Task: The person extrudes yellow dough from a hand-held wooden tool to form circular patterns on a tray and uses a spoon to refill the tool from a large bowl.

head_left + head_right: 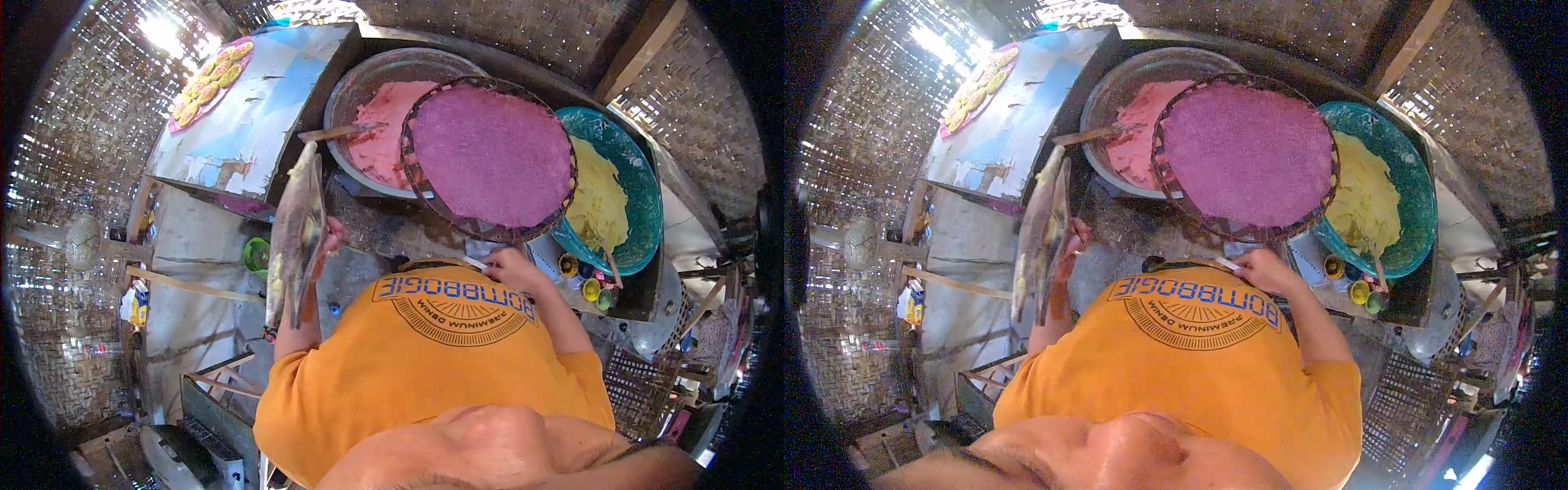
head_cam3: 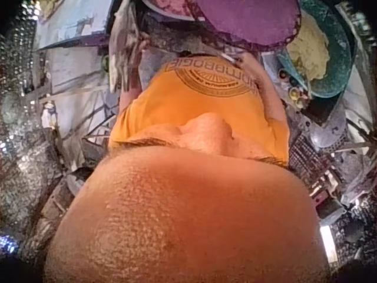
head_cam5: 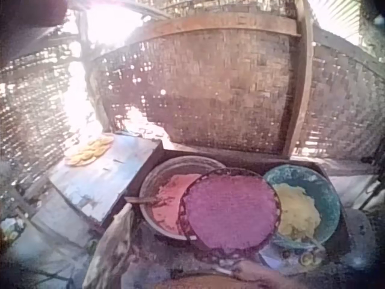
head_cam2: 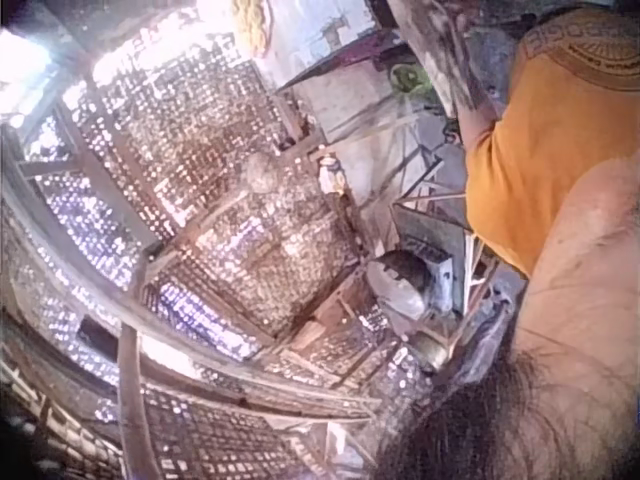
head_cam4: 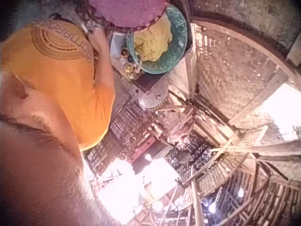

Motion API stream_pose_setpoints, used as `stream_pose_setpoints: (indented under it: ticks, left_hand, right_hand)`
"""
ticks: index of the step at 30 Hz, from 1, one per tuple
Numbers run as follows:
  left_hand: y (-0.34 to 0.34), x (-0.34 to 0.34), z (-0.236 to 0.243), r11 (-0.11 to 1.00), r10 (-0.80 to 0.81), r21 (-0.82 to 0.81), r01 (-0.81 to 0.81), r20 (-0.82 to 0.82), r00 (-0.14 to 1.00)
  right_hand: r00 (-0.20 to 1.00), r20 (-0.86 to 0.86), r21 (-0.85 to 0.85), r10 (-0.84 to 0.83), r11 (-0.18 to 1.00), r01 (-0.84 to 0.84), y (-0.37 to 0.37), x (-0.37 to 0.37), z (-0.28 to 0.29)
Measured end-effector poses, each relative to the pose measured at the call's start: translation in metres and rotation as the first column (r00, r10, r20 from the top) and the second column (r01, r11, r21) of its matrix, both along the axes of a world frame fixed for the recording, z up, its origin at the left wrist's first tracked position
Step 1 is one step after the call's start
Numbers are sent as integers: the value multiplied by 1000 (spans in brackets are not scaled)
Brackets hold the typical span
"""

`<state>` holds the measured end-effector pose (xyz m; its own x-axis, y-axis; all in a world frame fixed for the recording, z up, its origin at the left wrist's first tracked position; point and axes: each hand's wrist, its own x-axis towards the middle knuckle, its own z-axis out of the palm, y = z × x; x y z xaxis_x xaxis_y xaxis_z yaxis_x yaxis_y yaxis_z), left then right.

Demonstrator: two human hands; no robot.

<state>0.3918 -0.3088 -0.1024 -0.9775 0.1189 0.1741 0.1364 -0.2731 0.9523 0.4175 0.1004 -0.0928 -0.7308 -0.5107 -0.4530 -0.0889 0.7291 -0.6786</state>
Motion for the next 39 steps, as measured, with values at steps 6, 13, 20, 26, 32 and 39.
stream_pose_setpoints:
  ticks: [6, 13, 20, 26, 32, 39]
  left_hand:
    - [25, -9, 47, 991, 50, 123, -50, 8, 999]
    - [58, -44, 71, 920, -88, 373, 122, -108, 990]
    - [68, -56, 85, 928, -148, 326, 183, -127, 981]
    - [67, -59, 78, 937, -73, 345, 62, 19, 997]
    - [105, -85, 95, 934, 192, -288, -211, -92, 977]
    - [165, -114, 97, 553, 7, -542, -633, -756, 654]
  right_hand:
    - [993, -120, -155, 20, 987, -39, 36, 33, 68]
    - [789, -598, -172, -141, 984, 45, -7, -5, 105]
    - [603, -791, 176, 105, 983, 59, -31, -58, 50]
    - [680, -733, 72, 1, 995, 76, -37, -53, 77]
    - [965, -198, -624, -172, 781, 11, -60, -44, 111]
    - [795, 544, -649, -267, 466, 601, -70, -53, 103]
